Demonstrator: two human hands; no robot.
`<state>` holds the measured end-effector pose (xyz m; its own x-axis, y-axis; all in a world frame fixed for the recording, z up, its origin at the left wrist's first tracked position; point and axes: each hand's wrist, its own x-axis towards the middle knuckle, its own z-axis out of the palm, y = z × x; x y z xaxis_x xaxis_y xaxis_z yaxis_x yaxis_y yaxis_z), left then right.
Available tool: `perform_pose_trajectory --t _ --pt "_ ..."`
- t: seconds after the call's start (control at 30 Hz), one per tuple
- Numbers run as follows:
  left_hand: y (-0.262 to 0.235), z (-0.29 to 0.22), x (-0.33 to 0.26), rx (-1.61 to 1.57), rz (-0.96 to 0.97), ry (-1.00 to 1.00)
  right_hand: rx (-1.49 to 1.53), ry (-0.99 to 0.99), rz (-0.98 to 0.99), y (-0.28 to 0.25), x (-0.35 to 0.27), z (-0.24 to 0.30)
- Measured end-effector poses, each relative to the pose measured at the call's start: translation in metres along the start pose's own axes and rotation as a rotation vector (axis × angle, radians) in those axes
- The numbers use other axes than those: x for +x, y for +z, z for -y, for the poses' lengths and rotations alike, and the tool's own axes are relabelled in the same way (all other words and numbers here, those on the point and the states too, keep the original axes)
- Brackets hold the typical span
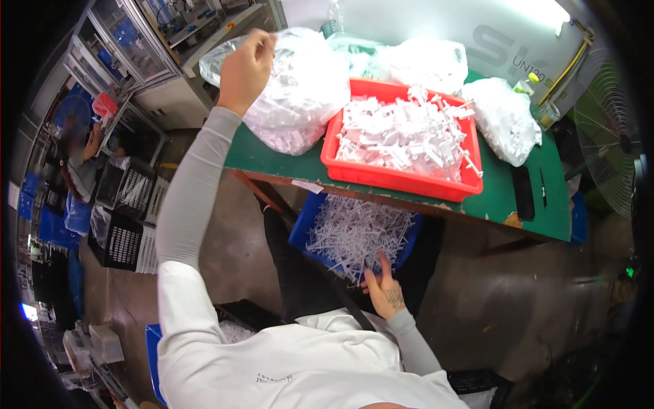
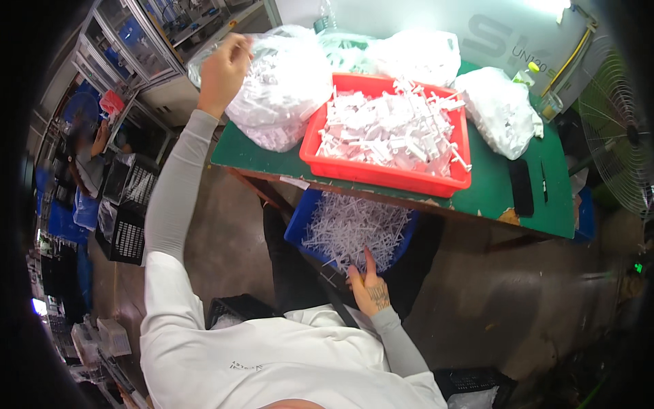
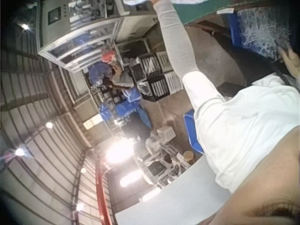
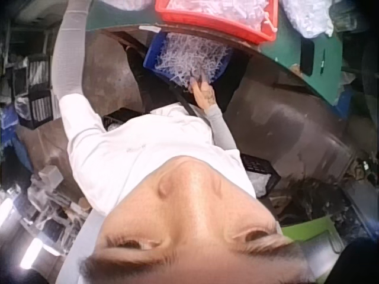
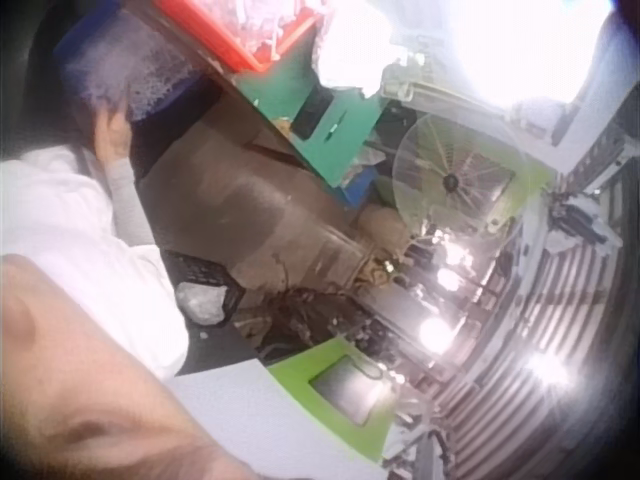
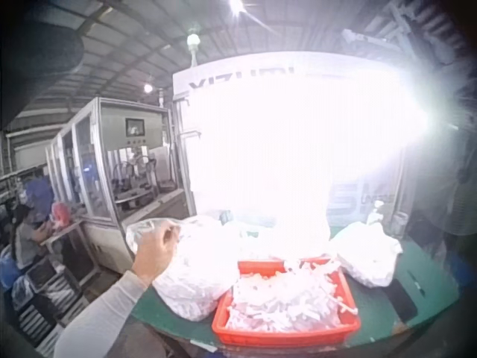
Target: Sorting and clipping plastic parts from a sprue in a factory setting.
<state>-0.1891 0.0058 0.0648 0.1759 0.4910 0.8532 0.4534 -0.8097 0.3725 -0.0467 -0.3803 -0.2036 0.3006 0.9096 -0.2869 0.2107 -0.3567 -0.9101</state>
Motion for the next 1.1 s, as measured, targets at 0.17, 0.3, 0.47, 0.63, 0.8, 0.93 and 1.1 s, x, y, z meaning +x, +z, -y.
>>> perform_pose_trajectory --t 0.17,0.3,0.47,0.63,0.8,0.93,1.1 --pt "0.039 0.032 0.044 0.184 0.215 0.074 0.106 0.094 -0.116 -0.014 -0.04 -0.015" --pt "0.079 0.07 0.105 0.24 0.232 -0.065 0.111 0.093 -0.089 -0.021 -0.04 -0.012" --pt "0.127 0.027 0.093 0.241 0.204 -0.006 0.216 0.124 -0.196 -0.041 -0.048 0.01" --pt "0.17 -0.06 0.0 -0.239 0.58 0.275 0.261 0.155 -0.143 -0.032 -0.048 -0.011" --pt "0.221 -0.125 -0.061 -0.171 0.779 0.219 0.164 -0.04 -0.059 -0.023 -0.044 0.012" --pt "0.217 -0.115 -0.054 -0.253 0.811 0.059 0.208 -0.025 -0.082 -0.024 -0.049 0.021" --pt "0.167 -0.108 -0.029 -0.304 0.697 -0.012 0.352 0.124 -0.119 -0.025 -0.058 0.0"
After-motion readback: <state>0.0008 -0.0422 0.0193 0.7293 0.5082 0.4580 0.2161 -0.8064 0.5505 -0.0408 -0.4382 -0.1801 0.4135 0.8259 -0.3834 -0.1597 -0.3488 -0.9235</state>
